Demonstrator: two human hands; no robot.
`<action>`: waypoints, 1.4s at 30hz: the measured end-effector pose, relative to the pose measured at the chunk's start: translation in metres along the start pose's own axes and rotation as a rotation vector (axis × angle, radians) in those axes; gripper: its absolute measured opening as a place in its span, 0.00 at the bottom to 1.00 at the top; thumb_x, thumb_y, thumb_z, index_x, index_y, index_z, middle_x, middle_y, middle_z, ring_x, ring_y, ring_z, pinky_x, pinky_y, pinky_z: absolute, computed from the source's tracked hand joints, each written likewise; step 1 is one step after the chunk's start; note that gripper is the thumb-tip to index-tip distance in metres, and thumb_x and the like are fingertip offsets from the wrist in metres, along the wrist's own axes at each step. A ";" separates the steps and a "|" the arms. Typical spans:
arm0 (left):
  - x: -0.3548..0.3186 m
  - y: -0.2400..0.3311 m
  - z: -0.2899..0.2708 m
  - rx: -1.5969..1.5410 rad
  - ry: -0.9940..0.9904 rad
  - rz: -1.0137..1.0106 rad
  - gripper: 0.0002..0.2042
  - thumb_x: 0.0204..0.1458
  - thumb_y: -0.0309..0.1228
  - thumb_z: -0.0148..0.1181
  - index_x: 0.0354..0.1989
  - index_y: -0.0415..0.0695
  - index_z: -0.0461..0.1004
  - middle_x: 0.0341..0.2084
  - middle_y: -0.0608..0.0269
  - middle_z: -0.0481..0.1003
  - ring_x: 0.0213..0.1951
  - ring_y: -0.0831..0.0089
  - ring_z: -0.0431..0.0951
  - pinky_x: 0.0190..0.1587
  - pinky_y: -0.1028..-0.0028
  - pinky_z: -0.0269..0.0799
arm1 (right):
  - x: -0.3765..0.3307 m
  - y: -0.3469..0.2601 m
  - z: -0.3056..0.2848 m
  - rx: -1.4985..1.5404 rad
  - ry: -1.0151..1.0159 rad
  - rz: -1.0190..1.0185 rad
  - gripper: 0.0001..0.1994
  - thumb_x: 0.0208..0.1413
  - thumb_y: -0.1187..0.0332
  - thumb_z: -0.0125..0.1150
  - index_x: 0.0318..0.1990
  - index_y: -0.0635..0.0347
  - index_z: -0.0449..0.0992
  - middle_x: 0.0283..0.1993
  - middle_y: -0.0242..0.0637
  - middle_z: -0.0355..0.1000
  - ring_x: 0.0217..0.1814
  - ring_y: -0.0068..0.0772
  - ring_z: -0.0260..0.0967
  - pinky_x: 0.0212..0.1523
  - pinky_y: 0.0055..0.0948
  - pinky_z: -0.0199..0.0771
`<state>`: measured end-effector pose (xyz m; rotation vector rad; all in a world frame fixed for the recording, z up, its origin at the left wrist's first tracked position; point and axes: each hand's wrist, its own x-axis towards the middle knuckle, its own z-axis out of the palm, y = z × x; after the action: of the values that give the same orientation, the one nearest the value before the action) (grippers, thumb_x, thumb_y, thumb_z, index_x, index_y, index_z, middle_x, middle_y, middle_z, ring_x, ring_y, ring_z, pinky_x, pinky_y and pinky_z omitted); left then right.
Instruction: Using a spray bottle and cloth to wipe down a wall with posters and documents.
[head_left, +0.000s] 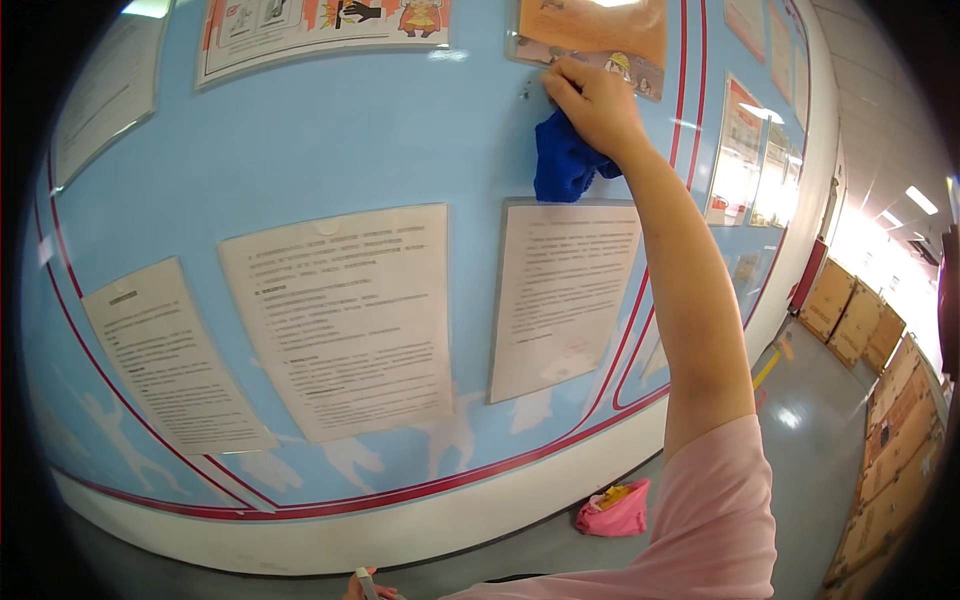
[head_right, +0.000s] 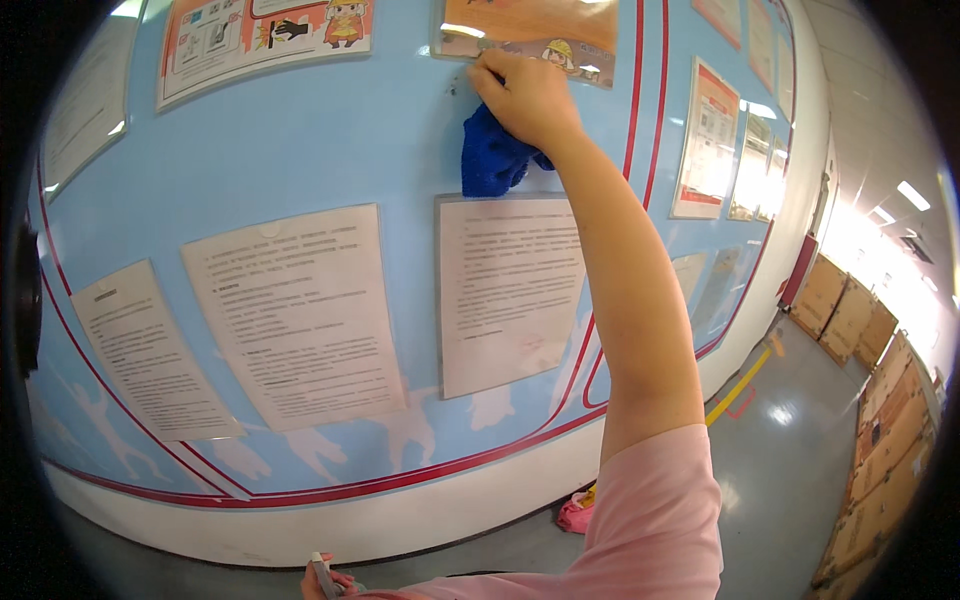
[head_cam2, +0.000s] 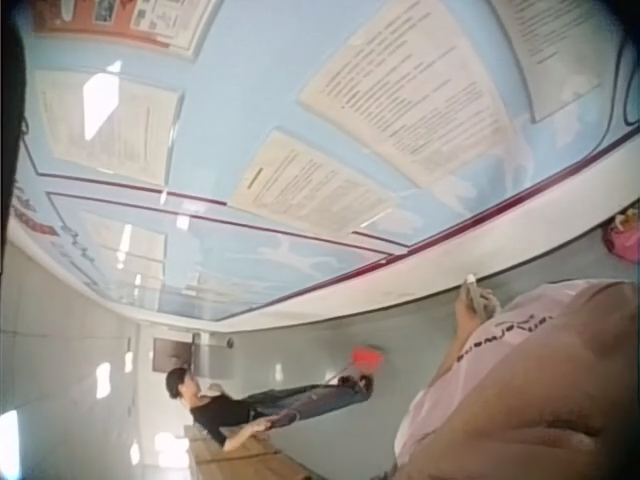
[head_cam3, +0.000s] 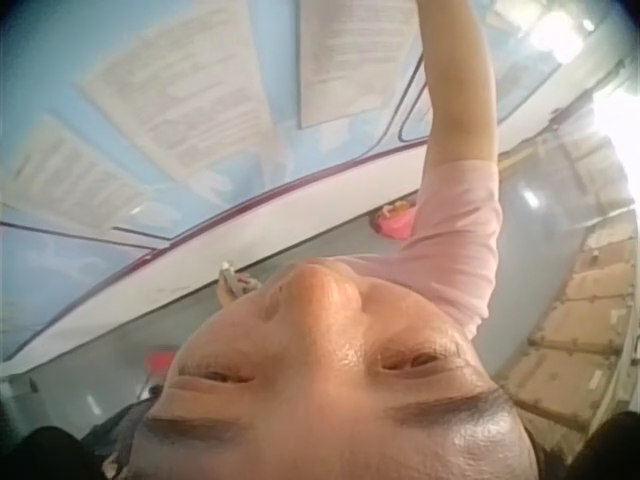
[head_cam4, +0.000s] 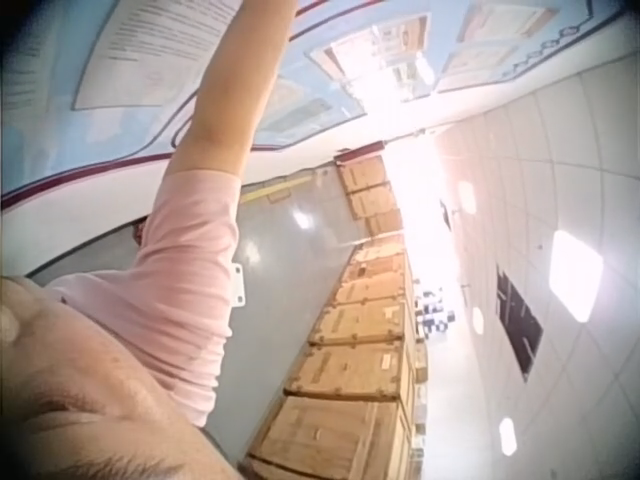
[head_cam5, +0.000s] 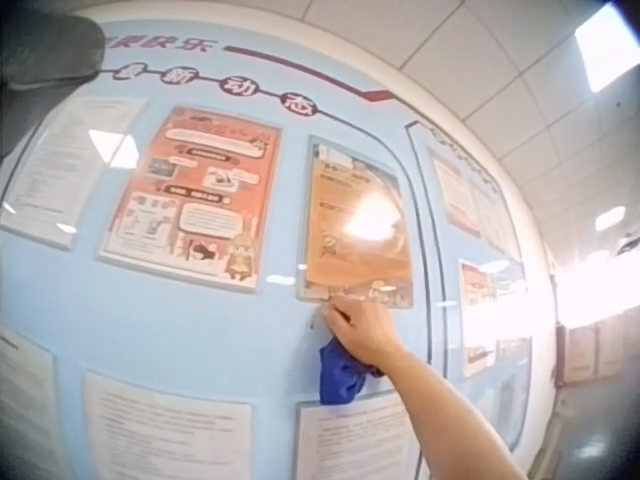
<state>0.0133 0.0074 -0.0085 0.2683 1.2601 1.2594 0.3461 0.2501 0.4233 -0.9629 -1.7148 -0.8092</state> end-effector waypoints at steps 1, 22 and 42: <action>0.001 0.002 -0.001 0.004 -0.035 -0.020 0.17 0.53 0.47 0.45 0.24 0.45 0.62 0.13 0.70 0.61 0.16 0.81 0.60 0.18 0.81 0.57 | 0.000 -0.002 -0.001 0.003 -0.001 0.000 0.17 0.47 0.51 0.56 0.27 0.57 0.73 0.23 0.38 0.71 0.27 0.44 0.68 0.32 0.36 0.67; 0.022 0.008 0.003 0.441 -0.170 0.159 0.12 0.50 0.39 0.52 0.27 0.42 0.64 0.13 0.71 0.62 0.16 0.82 0.59 0.19 0.79 0.54 | 0.018 0.001 -0.005 0.088 -0.135 0.116 0.15 0.39 0.59 0.63 0.17 0.62 0.72 0.15 0.26 0.65 0.20 0.16 0.59 0.23 0.21 0.58; 0.012 -0.004 -0.007 0.530 -0.210 0.423 0.15 0.53 0.43 0.47 0.26 0.42 0.64 0.13 0.70 0.62 0.16 0.80 0.60 0.20 0.79 0.56 | 0.007 0.003 0.002 0.048 -0.036 0.147 0.16 0.37 0.51 0.62 0.26 0.54 0.76 0.30 0.34 0.74 0.32 0.33 0.71 0.35 0.29 0.69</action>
<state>0.0069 0.0121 -0.0205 1.0674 1.3774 1.1836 0.3468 0.2549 0.4296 -1.0629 -1.6653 -0.6562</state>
